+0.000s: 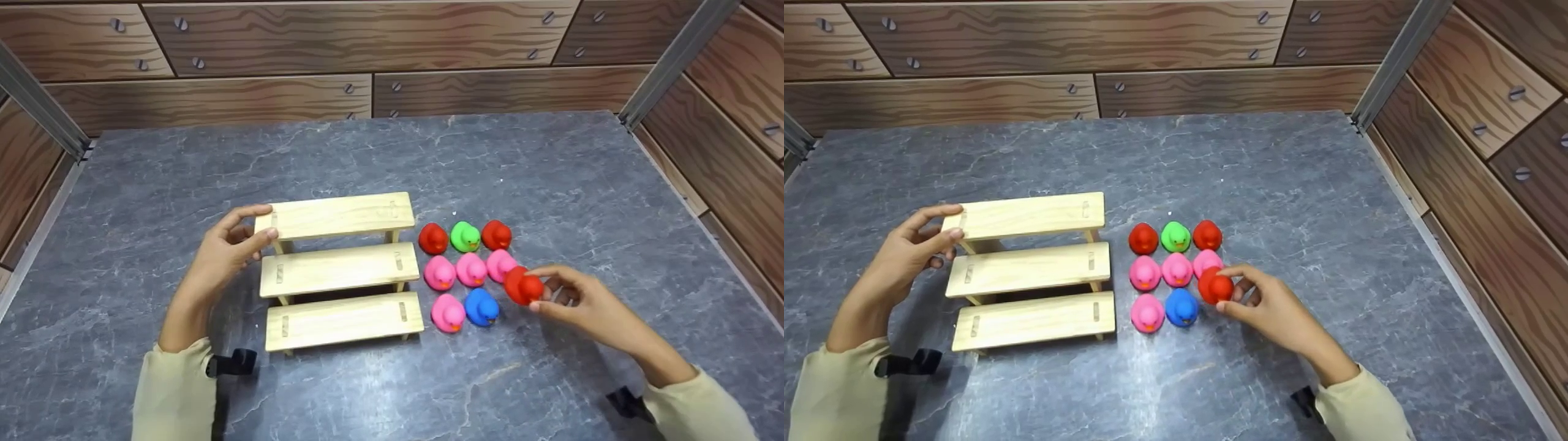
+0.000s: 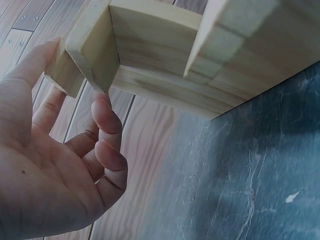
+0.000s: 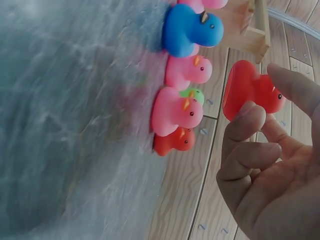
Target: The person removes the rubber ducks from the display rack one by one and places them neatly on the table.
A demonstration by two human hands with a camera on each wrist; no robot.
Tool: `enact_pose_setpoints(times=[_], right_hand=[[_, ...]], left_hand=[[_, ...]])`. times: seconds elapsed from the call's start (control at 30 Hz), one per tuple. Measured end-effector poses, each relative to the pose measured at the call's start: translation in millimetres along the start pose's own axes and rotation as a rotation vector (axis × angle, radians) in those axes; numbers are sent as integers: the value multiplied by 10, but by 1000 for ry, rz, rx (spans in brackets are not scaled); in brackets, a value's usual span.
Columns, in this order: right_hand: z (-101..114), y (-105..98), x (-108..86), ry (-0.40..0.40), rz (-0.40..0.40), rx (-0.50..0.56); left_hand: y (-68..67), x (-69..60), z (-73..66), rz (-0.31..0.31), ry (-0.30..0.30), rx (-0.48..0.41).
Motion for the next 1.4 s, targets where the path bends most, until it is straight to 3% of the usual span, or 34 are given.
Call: enact_pose_setpoints(times=[0.2,0.8,1.4], right_hand=[[-101,35,-4,3,14,-3],[-212,138,46,144,164,-22],[-258,178,64,182,172,-27]], left_hand=[[1,-2,-9,0,2,2],[4,3,-13,-15,-4,-15],[11,-18,-14,-9,-3,-9]])
Point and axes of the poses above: each hand's wrist, its own x-axis towards the middle knuckle, its own y-axis out of the palm, z = x × y, the point moved 3 cm from there along x, towards the middle knuckle, and after that the axes turned 6 degrees about y, right-handed, at the moved point
